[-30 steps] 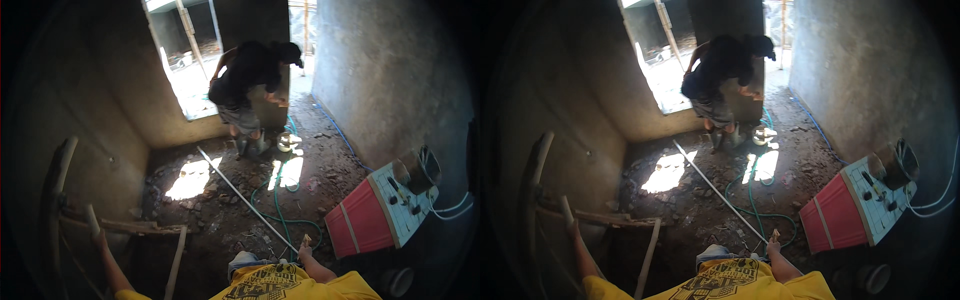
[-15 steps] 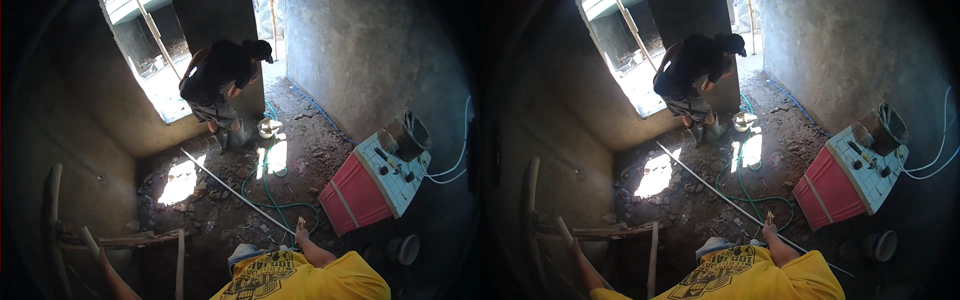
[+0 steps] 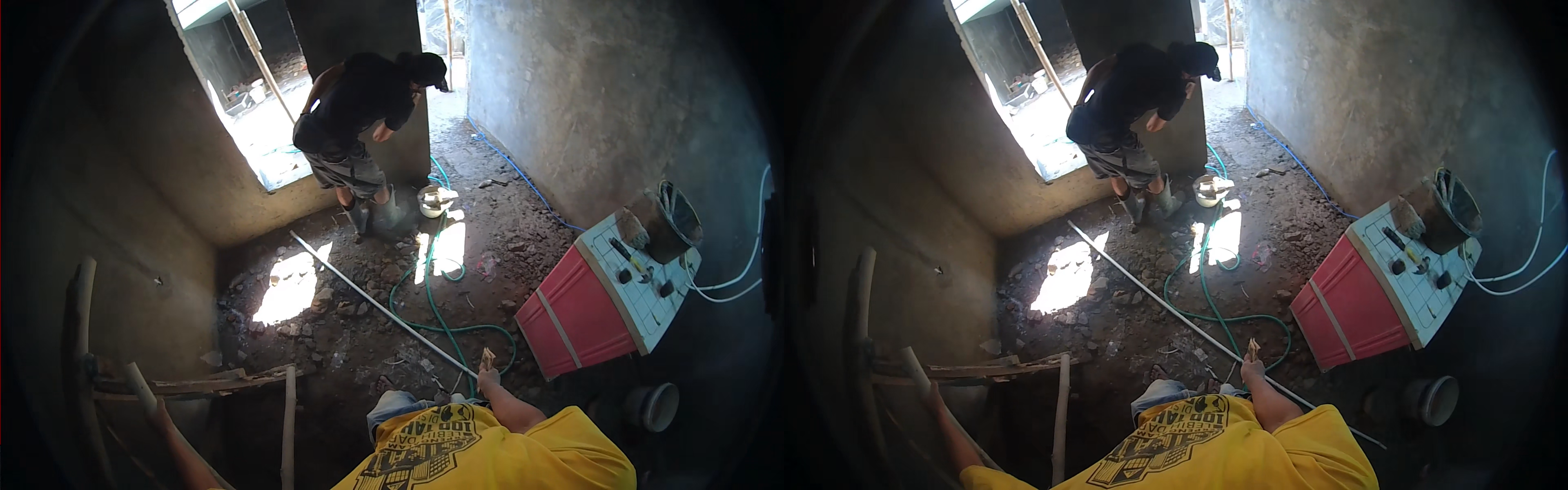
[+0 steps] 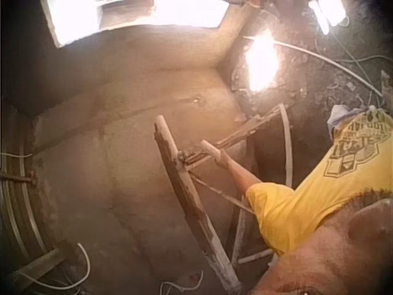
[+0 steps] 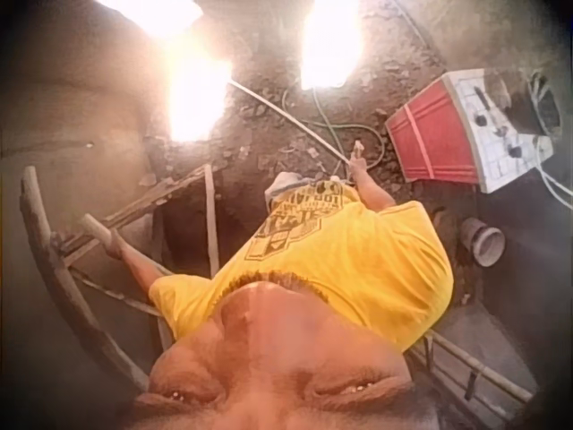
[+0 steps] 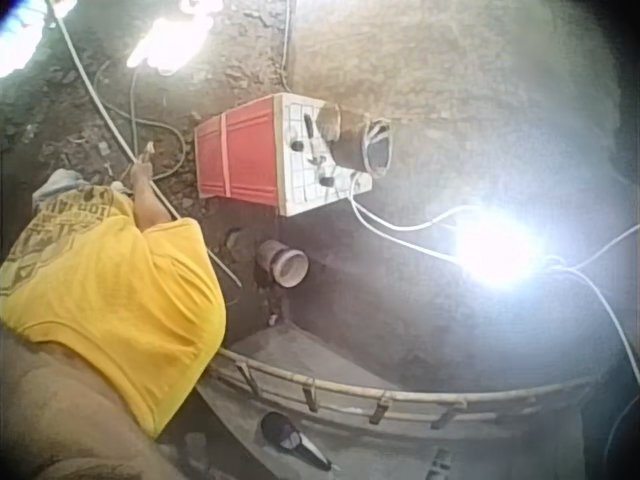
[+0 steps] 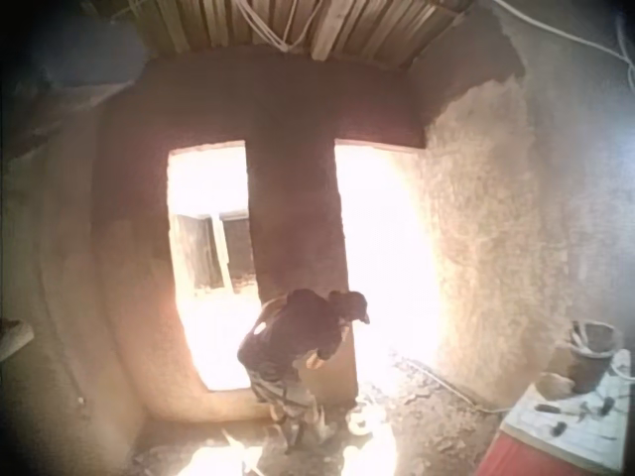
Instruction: Finishing the surface of an interior concrete wall using plaster and a trowel.
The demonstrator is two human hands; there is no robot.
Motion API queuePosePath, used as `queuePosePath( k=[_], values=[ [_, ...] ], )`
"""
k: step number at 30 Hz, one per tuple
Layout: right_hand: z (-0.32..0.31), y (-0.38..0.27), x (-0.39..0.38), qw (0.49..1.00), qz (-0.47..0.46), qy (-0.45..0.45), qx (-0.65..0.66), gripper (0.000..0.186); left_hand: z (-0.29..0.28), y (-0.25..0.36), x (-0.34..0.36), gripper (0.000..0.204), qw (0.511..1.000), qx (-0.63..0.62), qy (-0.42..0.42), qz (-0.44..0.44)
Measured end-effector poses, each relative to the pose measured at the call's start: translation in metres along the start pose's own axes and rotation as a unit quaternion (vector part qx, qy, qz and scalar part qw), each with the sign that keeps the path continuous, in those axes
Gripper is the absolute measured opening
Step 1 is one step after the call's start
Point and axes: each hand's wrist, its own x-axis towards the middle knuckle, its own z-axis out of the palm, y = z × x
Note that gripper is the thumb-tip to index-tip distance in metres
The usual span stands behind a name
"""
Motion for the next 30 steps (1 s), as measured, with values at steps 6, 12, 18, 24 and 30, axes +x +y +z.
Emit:
queuePosePath(
  k=[6,12,18,24,30],
  values=[
    [-0.009,-0.007,-0.009,1.000,0.010,0.004,-0.026,0.048,0.000,0.033,-0.016,0.049,1.000,-0.021,0.008,-0.007],
    [-0.011,-0.005,-0.010,0.999,-0.033,-0.035,-0.023,0.051,-0.001,0.035,-0.020,0.049,0.999,-0.039,0.012,-0.022],
    [-0.014,-0.014,-0.023,1.000,0.002,-0.023,-0.003,0.050,-0.006,0.044,-0.019,0.050,0.998,0.022,-0.018,-0.055],
    [-0.009,-0.023,-0.030,0.999,-0.018,-0.041,-0.004,0.049,-0.022,0.001,-0.010,0.050,0.999,-0.020,0.018,-0.035],
    [-0.002,0.004,0.004,0.999,-0.025,-0.030,-0.014,0.050,-0.017,0.057,-0.027,0.047,0.997,0.029,0.002,-0.065]
  ],
)
